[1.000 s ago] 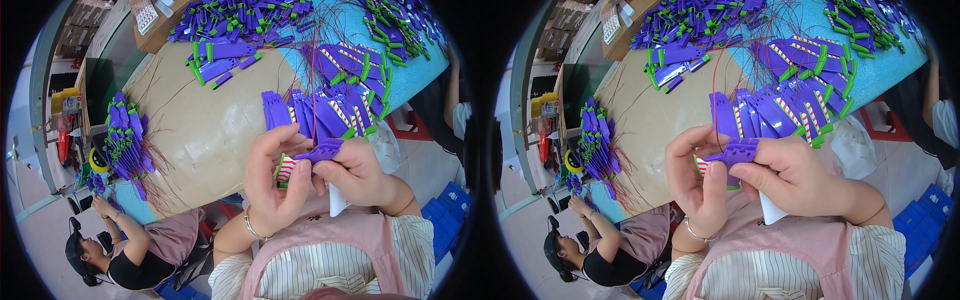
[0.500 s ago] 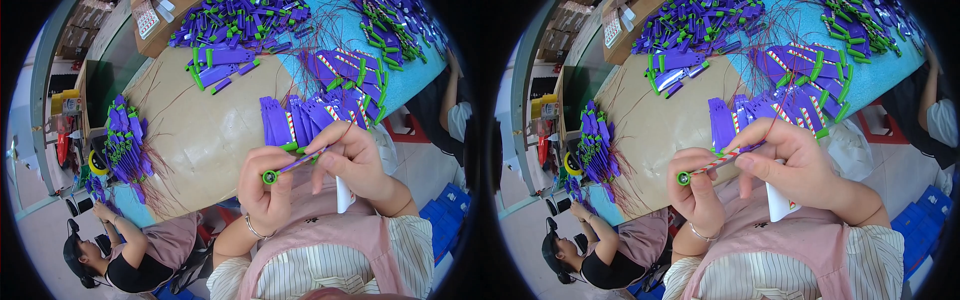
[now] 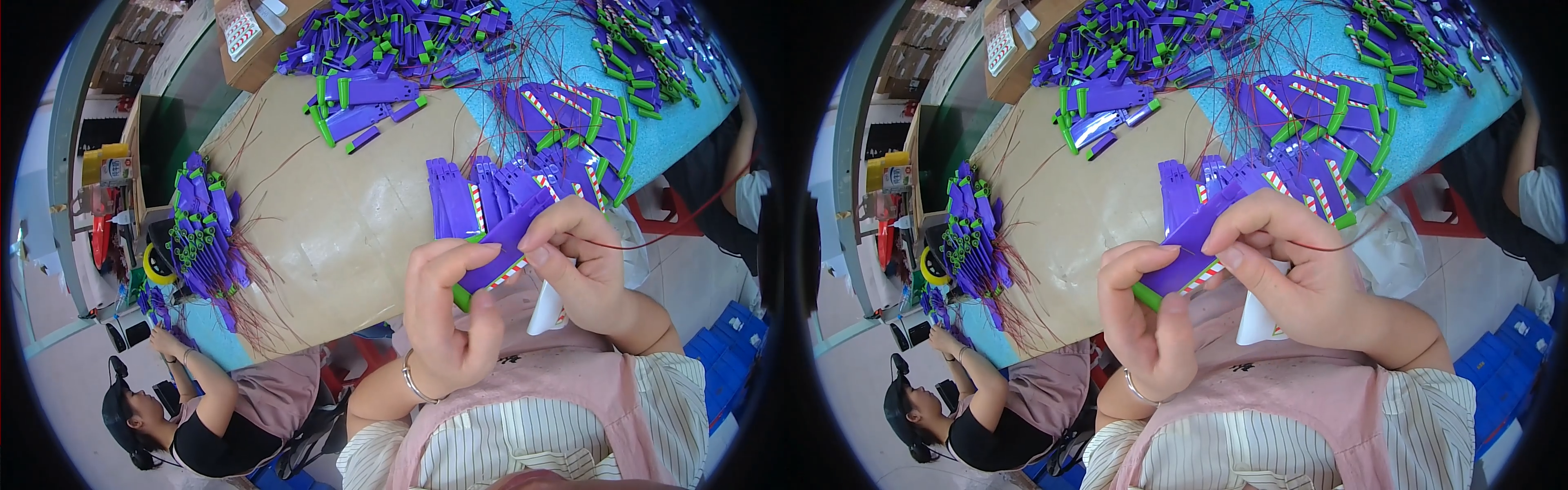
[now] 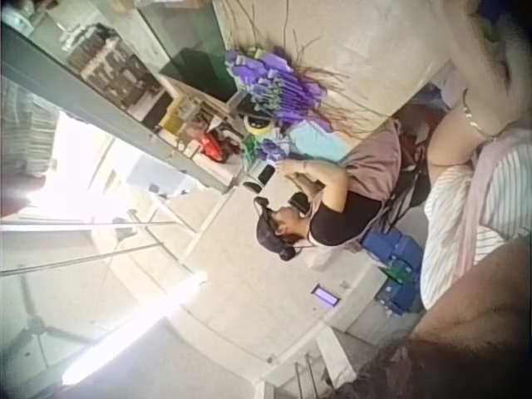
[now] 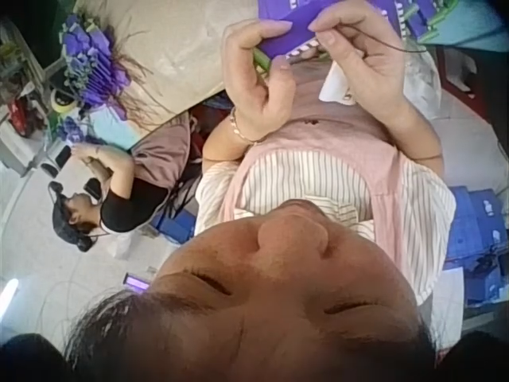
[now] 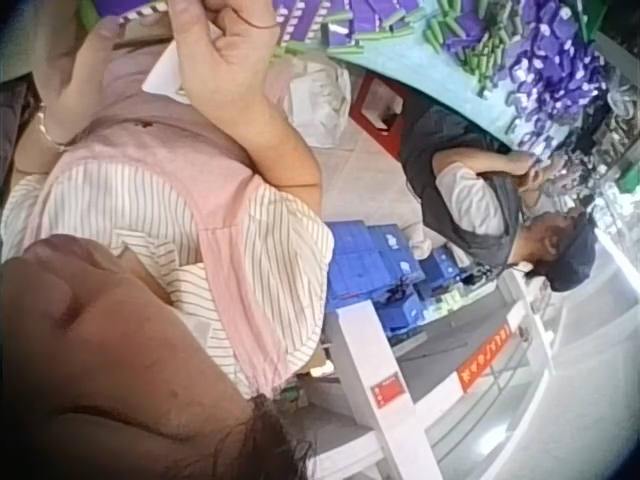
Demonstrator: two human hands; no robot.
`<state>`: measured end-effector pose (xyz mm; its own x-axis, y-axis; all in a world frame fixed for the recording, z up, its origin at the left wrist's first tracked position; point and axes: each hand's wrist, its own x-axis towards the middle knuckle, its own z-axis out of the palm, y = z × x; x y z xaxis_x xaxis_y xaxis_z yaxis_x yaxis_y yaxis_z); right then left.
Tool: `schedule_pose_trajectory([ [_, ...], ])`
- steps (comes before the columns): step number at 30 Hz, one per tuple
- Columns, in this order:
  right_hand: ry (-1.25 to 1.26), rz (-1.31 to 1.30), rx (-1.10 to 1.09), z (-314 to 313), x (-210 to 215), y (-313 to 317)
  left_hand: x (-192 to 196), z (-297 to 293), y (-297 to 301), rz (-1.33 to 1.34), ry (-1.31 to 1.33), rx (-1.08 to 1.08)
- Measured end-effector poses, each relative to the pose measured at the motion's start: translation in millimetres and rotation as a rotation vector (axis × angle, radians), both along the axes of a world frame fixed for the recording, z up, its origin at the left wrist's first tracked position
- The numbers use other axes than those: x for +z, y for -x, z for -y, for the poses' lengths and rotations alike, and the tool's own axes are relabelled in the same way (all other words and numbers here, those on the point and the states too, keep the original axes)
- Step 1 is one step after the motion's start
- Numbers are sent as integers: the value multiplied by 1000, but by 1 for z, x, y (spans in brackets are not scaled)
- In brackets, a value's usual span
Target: The person applies stickers onto plastic toy parts by hand, then fits the plastic pieces together.
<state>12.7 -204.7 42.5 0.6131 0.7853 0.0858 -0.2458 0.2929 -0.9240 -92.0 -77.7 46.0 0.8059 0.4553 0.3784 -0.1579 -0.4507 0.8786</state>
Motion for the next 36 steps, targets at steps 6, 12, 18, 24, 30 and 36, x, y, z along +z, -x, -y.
schedule_pose_trajectory([
  [6,33,-80,-49,-3,7,-2,-7,3,0,-31,92,-12],
  [12,135,-238,-88,0,7,-17,-28,-15,18,-195,-337,-39],
  [18,270,-109,-172,-3,7,-9,-18,-12,10,-164,-503,-64],
  [24,168,143,41,-6,6,-3,-9,11,13,-81,14,-170],
  [30,281,212,81,-2,-1,-8,-1,-13,1,-60,-203,46],
  [36,242,319,135,-3,1,-17,-2,-16,6,-195,-219,-104],
])
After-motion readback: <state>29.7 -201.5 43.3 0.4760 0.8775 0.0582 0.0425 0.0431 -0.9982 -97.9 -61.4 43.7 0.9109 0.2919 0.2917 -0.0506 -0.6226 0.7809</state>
